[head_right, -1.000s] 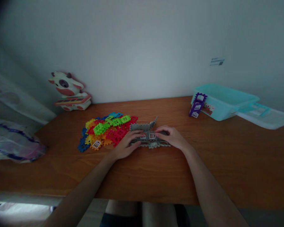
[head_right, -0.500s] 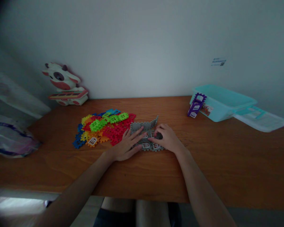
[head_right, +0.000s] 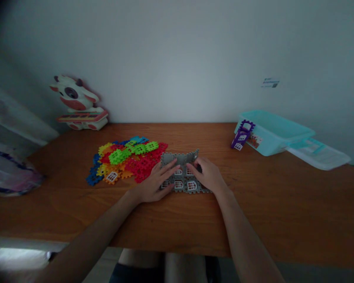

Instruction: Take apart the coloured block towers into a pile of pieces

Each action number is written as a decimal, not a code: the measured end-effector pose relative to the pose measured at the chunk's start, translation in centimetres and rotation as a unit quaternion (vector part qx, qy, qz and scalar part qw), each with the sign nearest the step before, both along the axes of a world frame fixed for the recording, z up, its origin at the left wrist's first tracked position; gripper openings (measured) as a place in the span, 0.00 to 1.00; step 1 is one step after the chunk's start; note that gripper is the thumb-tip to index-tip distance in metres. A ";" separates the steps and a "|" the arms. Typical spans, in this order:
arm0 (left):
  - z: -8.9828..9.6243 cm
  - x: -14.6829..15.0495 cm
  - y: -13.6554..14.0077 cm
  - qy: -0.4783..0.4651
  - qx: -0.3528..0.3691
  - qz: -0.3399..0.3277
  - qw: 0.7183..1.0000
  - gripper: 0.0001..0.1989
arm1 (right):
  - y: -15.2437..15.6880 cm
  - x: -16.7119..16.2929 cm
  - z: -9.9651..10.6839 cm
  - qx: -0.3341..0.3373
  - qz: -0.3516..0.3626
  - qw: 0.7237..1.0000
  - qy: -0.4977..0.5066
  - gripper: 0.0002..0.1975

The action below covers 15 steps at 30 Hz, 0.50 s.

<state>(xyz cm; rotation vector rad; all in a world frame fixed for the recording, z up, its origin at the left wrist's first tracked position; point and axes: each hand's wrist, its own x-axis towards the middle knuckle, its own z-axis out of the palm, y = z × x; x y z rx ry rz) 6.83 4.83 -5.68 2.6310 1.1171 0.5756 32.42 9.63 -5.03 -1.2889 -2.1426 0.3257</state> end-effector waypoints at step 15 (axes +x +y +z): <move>0.7 -0.4 0.0 -0.026 0.037 -0.071 0.996 0.36 | 1.2 0.9 -1.0 0.163 -0.018 0.986 0.006 0.13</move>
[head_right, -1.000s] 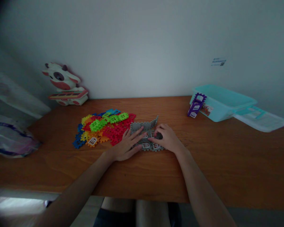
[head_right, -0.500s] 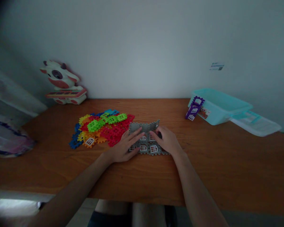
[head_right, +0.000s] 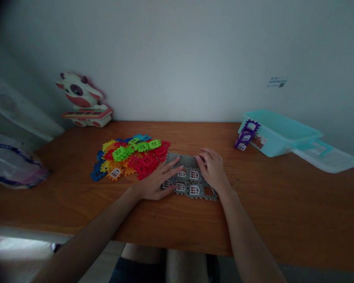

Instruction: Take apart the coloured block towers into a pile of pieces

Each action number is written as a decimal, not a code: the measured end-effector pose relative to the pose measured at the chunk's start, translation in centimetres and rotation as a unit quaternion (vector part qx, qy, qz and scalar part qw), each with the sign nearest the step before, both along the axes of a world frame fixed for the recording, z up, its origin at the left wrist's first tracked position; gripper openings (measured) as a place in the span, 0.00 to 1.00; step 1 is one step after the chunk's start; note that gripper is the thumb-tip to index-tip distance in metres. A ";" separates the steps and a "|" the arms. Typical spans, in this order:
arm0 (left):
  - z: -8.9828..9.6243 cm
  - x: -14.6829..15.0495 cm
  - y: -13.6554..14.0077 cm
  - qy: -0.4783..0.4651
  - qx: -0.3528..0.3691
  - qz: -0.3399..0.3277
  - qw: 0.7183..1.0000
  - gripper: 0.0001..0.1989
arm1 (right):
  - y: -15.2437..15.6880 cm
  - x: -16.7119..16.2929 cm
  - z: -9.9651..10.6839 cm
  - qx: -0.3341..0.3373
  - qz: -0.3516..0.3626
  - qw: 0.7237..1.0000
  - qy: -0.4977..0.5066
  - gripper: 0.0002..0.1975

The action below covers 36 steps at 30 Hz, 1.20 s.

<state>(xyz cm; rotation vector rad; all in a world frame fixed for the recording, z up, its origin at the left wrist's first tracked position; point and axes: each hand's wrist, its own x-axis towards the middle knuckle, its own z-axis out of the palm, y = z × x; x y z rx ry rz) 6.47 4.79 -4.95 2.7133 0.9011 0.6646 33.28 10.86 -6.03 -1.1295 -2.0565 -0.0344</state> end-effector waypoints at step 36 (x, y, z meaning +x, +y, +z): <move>-0.8 0.0 0.2 0.075 -0.014 0.033 0.997 0.32 | -0.5 -1.0 -0.5 -0.111 0.039 0.991 -0.065 0.15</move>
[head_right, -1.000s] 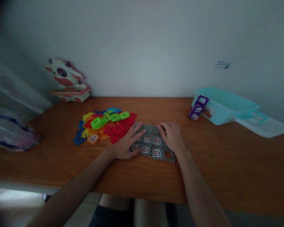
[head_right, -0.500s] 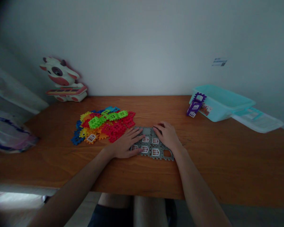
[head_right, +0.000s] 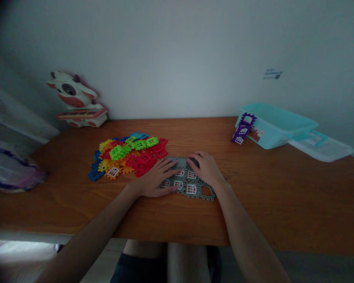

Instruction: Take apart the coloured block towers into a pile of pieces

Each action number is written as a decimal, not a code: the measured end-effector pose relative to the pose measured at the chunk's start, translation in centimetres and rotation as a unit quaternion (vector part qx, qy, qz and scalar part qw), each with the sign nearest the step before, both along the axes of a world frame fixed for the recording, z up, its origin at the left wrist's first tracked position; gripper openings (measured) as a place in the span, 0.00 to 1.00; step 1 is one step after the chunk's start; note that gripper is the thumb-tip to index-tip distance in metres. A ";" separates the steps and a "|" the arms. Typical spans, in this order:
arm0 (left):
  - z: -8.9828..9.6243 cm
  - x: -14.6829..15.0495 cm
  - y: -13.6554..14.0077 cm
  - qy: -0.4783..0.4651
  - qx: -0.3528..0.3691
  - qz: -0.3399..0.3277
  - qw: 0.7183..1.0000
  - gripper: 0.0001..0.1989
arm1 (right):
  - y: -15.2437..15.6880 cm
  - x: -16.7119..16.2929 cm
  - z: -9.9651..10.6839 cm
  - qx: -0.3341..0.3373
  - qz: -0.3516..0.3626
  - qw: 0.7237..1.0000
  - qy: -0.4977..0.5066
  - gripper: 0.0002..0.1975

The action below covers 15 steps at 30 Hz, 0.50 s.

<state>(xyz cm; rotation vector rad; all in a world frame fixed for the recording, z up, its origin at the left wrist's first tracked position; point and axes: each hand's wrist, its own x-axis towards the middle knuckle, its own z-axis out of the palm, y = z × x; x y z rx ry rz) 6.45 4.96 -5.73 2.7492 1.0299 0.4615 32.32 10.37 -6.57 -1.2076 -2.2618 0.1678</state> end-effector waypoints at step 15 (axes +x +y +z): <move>0.3 -0.1 0.1 -0.039 0.035 -0.053 0.997 0.30 | 0.1 0.0 -0.1 -0.023 -0.004 1.000 0.014 0.12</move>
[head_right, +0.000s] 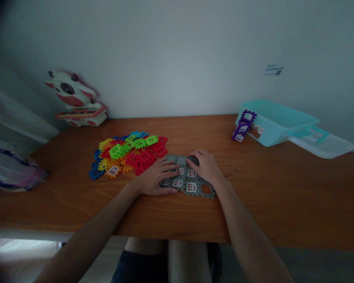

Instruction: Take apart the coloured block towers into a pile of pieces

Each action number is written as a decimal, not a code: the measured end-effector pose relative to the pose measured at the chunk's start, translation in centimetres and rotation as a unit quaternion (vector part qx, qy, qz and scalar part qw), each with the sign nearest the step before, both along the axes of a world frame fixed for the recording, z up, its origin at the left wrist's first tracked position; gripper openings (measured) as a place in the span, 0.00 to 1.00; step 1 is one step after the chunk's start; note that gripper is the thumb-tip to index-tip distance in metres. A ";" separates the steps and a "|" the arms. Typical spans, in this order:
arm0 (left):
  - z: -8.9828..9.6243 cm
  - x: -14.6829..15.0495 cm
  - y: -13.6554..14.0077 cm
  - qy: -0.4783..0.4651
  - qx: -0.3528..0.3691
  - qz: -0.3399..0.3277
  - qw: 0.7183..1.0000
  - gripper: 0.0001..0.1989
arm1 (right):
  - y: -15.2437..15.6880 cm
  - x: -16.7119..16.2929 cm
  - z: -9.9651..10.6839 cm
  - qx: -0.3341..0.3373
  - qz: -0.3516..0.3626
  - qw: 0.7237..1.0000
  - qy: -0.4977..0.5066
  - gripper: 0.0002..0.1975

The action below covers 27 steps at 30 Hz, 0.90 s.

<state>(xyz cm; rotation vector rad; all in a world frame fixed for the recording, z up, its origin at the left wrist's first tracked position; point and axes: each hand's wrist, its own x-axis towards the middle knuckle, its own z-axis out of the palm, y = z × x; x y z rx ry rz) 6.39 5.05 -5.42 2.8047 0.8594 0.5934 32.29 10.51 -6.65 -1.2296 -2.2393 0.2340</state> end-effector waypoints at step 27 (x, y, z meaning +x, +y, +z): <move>-0.6 0.3 0.5 -0.078 0.020 0.097 0.992 0.18 | -0.8 -0.4 1.5 0.064 0.032 0.997 0.011 0.09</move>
